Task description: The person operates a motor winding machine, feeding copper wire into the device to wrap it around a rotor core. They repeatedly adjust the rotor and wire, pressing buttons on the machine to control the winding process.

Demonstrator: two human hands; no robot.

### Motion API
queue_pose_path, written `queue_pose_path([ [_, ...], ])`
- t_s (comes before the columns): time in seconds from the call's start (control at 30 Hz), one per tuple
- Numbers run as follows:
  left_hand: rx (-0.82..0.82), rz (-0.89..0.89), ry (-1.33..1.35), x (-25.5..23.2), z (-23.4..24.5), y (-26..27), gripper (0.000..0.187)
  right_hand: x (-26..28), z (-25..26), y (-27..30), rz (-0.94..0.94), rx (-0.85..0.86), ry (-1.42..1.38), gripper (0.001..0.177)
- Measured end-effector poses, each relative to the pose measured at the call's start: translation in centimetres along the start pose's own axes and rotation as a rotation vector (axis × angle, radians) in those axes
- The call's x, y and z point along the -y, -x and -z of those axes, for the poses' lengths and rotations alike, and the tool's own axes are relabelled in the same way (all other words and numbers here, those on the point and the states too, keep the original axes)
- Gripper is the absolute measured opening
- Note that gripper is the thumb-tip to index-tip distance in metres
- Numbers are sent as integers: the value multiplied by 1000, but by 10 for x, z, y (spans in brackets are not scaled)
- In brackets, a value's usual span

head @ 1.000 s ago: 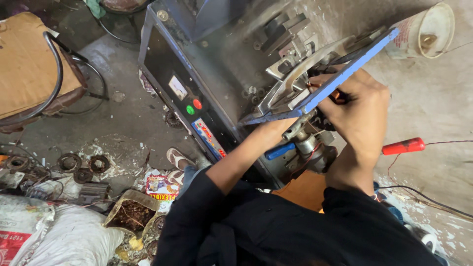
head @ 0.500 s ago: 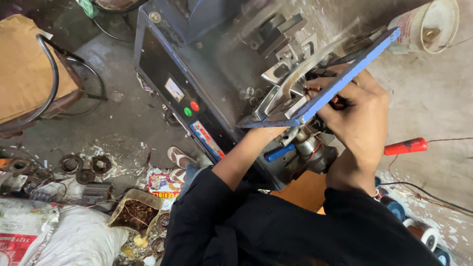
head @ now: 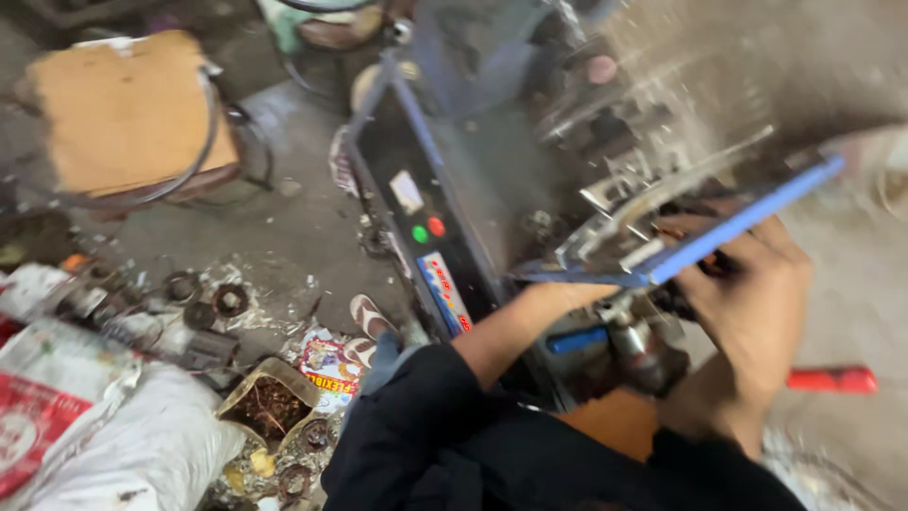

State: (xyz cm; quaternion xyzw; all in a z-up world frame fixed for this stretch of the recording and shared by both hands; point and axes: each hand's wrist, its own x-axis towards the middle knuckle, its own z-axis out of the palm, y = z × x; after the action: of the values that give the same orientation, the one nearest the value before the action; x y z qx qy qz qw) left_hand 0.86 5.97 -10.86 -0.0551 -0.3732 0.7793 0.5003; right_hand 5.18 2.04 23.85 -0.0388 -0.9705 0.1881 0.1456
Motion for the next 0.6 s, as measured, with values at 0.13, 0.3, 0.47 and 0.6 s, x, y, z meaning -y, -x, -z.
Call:
queue_pose_path([
  [0.13,50,152,365,-1,9,-23,51,-7,0,-2,67,11,59,28],
  [0.3,155,107,-62,-1,10,-38,47,-25,-1,3,65,-3,72,27],
  [0.47,104,-131,-636,-17,11,-46,42,-38,-6,-9,140,9,139,23],
  [0.6,66,-132,-789,-8,30,-48,39,-47,-8,-5,116,21,130,27],
])
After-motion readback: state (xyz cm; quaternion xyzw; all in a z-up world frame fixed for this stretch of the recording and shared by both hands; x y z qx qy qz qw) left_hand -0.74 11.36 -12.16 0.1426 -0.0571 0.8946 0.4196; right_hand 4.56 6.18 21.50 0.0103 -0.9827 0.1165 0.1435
